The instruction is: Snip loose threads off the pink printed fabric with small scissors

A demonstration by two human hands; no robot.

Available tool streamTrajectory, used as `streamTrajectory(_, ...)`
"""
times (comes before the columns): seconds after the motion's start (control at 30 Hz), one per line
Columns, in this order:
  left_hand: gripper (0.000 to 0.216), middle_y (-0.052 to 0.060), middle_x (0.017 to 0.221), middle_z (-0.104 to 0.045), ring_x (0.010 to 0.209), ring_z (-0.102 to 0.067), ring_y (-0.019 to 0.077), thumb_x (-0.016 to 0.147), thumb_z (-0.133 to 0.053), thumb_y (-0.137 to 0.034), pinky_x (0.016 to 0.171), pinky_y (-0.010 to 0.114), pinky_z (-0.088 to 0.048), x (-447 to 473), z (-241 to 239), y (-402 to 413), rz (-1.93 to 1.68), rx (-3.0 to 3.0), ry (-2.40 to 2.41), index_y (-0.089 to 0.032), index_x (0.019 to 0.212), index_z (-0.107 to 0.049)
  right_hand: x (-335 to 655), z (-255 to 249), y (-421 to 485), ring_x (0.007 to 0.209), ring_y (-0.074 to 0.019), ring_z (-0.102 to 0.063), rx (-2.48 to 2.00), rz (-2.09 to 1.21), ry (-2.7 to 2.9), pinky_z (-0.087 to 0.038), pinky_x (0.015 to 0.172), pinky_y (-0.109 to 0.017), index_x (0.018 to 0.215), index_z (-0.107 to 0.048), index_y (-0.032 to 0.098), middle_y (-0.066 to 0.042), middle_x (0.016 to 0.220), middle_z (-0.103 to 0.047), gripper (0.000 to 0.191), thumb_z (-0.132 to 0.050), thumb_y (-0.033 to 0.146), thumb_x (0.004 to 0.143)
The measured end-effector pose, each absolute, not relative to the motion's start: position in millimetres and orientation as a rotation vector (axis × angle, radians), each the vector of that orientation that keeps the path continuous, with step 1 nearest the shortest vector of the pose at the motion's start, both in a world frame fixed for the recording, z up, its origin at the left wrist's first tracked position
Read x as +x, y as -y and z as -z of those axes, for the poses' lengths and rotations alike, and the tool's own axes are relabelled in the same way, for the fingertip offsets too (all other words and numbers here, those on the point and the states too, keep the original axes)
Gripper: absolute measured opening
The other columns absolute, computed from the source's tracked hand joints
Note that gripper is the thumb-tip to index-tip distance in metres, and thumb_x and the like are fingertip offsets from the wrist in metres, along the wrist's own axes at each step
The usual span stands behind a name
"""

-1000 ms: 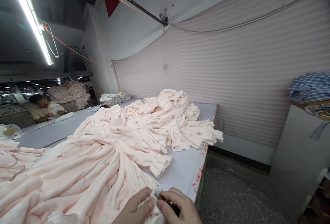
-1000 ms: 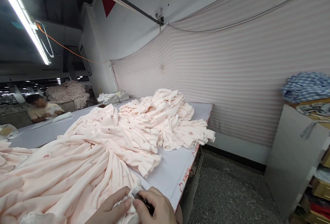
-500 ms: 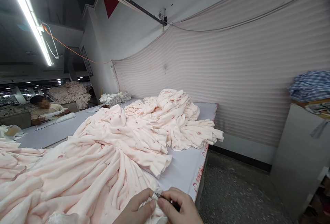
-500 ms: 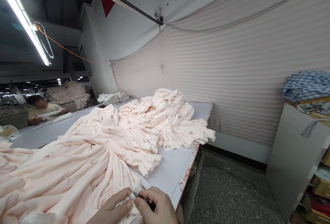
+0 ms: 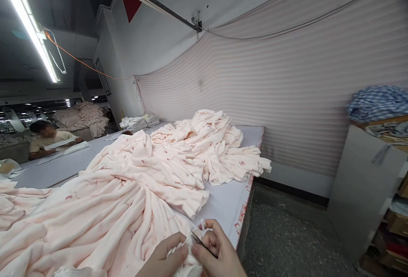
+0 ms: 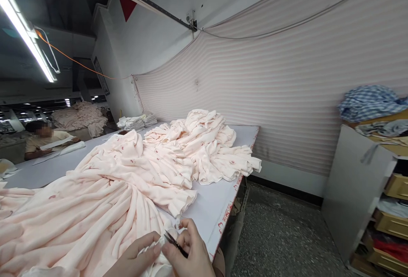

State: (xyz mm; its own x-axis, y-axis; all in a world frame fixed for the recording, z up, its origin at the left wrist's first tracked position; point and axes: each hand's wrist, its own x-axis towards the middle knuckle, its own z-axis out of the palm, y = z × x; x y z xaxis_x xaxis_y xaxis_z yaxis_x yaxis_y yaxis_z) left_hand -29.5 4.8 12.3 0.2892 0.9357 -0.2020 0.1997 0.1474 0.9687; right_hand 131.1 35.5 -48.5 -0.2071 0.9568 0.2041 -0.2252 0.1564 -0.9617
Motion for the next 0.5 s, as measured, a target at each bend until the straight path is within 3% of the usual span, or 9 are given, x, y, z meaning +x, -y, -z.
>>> streamTrajectory(0.07,0.038,-0.001,0.075,-0.053,0.074,-0.047,0.0156,0.078,-0.061,-0.054,0.073,0.026,-0.037,-29.6,-12.3,-4.9,-0.780,1.376,-1.176,-0.017,0.084,-0.060,133.4,41.5,-34.6,0.057,-0.0114,-0.044,-0.817,-1.343,1.325,-0.041,0.061,-0.022,0.104,-0.061,0.019,0.009,0.060,-0.039,0.039,-0.069,0.036,0.070)
streamTrajectory(0.13,0.039,0.000,0.077,-0.056,0.078,-0.050,0.0181,0.077,-0.060,-0.057,0.076,0.028,-0.039,-31.1,-8.2,-5.9,-0.813,1.392,-1.194,-0.018,0.083,-0.061,139.7,34.5,-34.9,0.063,-0.0131,-0.049,-0.853,-1.358,1.422,-0.042,0.065,-0.023,0.099,-0.066,0.018,0.007,0.063,-0.047,0.031,-0.068,0.030,0.071)
streamTrajectory(0.23,0.041,-0.002,0.070,-0.051,0.072,-0.048,0.0173,0.075,-0.060,-0.060,0.070,0.027,-0.039,-33.1,2.1,-8.6,-0.841,1.357,-1.218,-0.019,0.079,-0.058,154.0,28.7,-35.3,0.076,-0.0184,-0.059,-0.891,-1.335,1.541,-0.046,0.074,-0.026,0.098,-0.071,0.021,0.001,0.077,-0.065,0.031,-0.072,0.028,0.067)
streamTrajectory(0.33,0.045,-0.003,0.066,-0.049,0.065,-0.045,0.0153,0.073,-0.059,-0.063,0.063,0.026,-0.037,-29.0,7.8,-10.6,-0.849,1.325,-1.195,-0.019,0.077,-0.055,165.7,27.0,-34.6,0.085,-0.0218,-0.062,-0.945,-1.309,1.570,-0.047,0.078,-0.028,0.099,-0.072,0.023,-0.001,0.089,-0.071,0.033,-0.073,0.028,0.066)
streamTrajectory(0.5,0.041,-0.003,0.065,-0.057,0.073,-0.056,0.0204,0.075,-0.058,-0.059,0.068,0.026,-0.041,-39.9,-25.6,-6.8,-0.837,1.576,-1.600,-0.019,0.067,-0.055,184.7,34.4,-36.8,0.067,-0.0148,-0.056,-1.044,-1.290,1.511,-0.042,0.063,-0.022,0.085,-0.070,0.017,0.003,0.069,-0.062,0.016,-0.064,0.027,0.074)
